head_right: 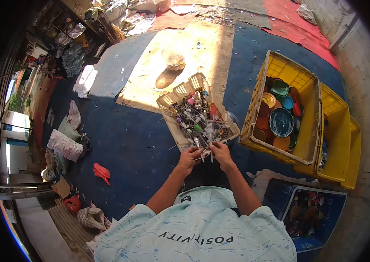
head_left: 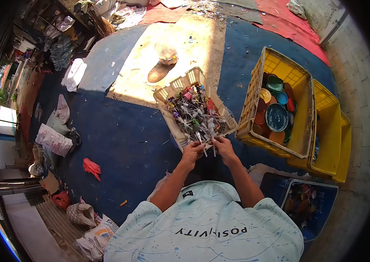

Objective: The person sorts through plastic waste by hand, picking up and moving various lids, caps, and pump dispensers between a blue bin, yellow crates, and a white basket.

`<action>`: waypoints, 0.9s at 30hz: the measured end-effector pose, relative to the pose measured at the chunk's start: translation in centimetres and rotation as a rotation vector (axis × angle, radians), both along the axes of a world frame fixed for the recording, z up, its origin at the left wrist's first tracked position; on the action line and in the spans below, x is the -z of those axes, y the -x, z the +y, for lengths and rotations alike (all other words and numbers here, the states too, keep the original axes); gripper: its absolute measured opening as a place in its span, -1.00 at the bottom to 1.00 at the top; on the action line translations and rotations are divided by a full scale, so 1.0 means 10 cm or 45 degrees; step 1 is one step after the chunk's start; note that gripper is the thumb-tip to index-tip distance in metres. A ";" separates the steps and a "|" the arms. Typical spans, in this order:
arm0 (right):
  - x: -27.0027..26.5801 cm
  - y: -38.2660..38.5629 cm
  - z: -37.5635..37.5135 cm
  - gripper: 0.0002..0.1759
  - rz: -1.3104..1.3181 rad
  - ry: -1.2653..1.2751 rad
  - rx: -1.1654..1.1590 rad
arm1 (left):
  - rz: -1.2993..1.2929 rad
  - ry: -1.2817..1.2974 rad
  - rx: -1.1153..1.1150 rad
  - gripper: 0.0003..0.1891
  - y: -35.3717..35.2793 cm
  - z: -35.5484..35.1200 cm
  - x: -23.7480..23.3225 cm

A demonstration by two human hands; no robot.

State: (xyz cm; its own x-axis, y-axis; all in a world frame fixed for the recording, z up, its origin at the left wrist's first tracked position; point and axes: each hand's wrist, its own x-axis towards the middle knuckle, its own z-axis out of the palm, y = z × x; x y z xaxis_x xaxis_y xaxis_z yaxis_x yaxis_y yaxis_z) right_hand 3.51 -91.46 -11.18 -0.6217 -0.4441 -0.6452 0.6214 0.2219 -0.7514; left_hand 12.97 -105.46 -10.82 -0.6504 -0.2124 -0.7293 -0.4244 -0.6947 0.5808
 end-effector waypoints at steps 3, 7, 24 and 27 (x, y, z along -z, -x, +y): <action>0.09 0.24 -0.26 -0.65 0.191 -0.007 -0.015 | 0.011 0.050 0.023 -0.79 0.20 -0.34 -0.05; 0.25 0.32 -0.36 -0.54 0.470 -0.437 -0.149 | -0.100 0.114 0.123 -0.68 0.17 -0.52 0.29; -0.02 -1.43 1.49 -0.48 0.257 -0.557 0.436 | 0.131 -0.026 0.965 -0.72 0.22 0.77 0.17; -0.14 -1.73 1.89 -0.50 0.377 -0.569 0.612 | 0.217 -0.018 1.050 -0.71 0.21 1.30 0.03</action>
